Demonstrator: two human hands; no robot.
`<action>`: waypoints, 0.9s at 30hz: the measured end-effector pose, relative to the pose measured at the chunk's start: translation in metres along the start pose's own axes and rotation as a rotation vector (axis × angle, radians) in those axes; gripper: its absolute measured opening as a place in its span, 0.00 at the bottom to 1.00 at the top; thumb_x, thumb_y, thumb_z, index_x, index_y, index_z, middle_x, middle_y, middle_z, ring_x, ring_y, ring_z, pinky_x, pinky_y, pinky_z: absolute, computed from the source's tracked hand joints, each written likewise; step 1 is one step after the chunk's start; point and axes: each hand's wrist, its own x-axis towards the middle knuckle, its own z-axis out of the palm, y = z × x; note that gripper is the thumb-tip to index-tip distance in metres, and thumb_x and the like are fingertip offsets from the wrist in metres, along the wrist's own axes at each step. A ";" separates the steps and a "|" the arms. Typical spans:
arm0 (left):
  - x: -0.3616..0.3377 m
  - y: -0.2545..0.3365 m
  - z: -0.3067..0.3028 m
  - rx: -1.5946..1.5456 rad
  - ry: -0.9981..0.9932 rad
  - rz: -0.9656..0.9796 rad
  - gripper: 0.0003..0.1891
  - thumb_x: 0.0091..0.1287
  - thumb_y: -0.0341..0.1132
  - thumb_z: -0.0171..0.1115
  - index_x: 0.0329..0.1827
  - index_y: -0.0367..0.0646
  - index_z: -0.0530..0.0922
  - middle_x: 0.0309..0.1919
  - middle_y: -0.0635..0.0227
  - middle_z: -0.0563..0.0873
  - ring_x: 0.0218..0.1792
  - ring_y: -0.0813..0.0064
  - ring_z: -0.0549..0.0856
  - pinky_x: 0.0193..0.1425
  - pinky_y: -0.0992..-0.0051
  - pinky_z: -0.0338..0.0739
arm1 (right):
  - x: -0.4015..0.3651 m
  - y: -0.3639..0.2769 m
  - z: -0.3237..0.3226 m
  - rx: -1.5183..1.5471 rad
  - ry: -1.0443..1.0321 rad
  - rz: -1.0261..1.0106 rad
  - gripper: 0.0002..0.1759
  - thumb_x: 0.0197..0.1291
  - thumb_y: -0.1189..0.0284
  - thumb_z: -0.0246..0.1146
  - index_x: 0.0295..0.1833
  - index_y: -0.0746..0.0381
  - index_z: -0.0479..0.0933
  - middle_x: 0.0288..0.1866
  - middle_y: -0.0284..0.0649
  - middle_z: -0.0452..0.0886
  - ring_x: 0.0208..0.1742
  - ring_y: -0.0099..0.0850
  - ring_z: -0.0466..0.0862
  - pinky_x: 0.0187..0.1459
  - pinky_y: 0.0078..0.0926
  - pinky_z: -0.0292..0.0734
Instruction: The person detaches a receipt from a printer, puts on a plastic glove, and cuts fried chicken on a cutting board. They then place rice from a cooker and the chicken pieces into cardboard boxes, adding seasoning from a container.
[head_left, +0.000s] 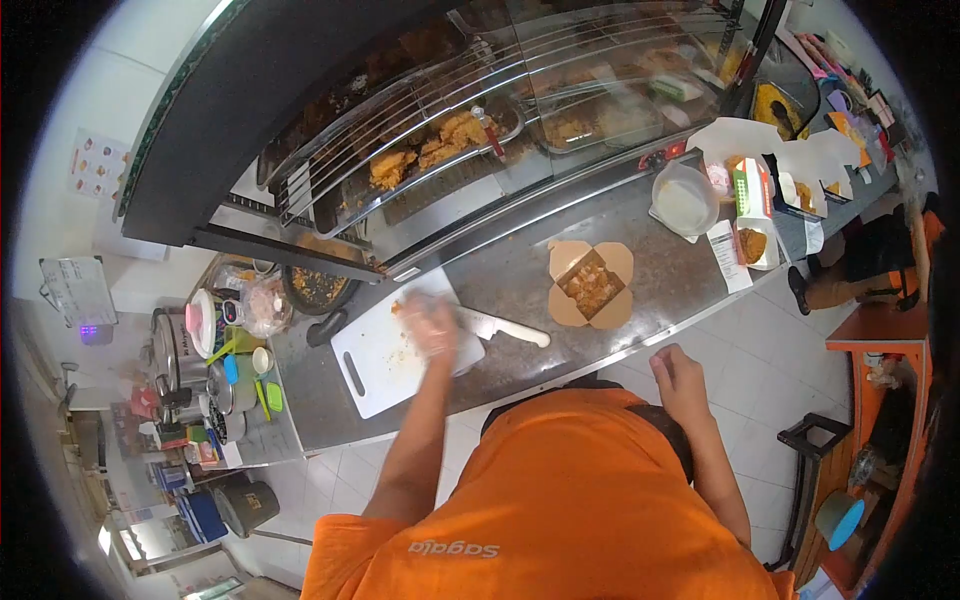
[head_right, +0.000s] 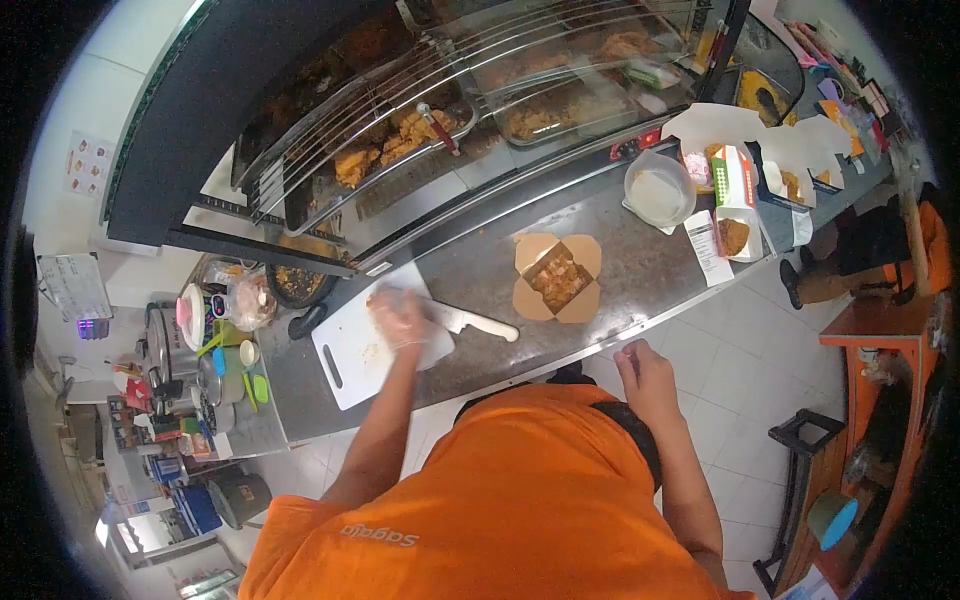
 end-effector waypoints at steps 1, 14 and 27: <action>0.005 -0.037 -0.007 0.104 0.021 0.021 0.33 0.71 0.48 0.68 0.71 0.34 0.75 0.70 0.42 0.78 0.72 0.43 0.73 0.80 0.52 0.63 | 0.000 0.000 -0.002 -0.009 -0.019 0.044 0.13 0.73 0.67 0.65 0.45 0.68 0.78 0.31 0.53 0.84 0.31 0.47 0.85 0.36 0.40 0.78; -0.021 -0.085 -0.036 -0.003 -0.437 -0.083 0.15 0.72 0.35 0.67 0.58 0.40 0.88 0.53 0.47 0.89 0.57 0.51 0.88 0.63 0.62 0.81 | 0.018 -0.014 0.017 0.032 -0.059 -0.026 0.14 0.73 0.66 0.66 0.45 0.68 0.78 0.34 0.54 0.86 0.33 0.49 0.87 0.36 0.41 0.80; 0.012 0.225 -0.025 -0.516 -0.569 0.581 0.20 0.64 0.27 0.70 0.61 0.40 0.86 0.61 0.45 0.86 0.60 0.43 0.85 0.63 0.61 0.82 | 0.075 0.025 0.065 0.087 0.226 0.071 0.21 0.68 0.61 0.70 0.55 0.67 0.76 0.33 0.50 0.87 0.33 0.46 0.89 0.38 0.40 0.82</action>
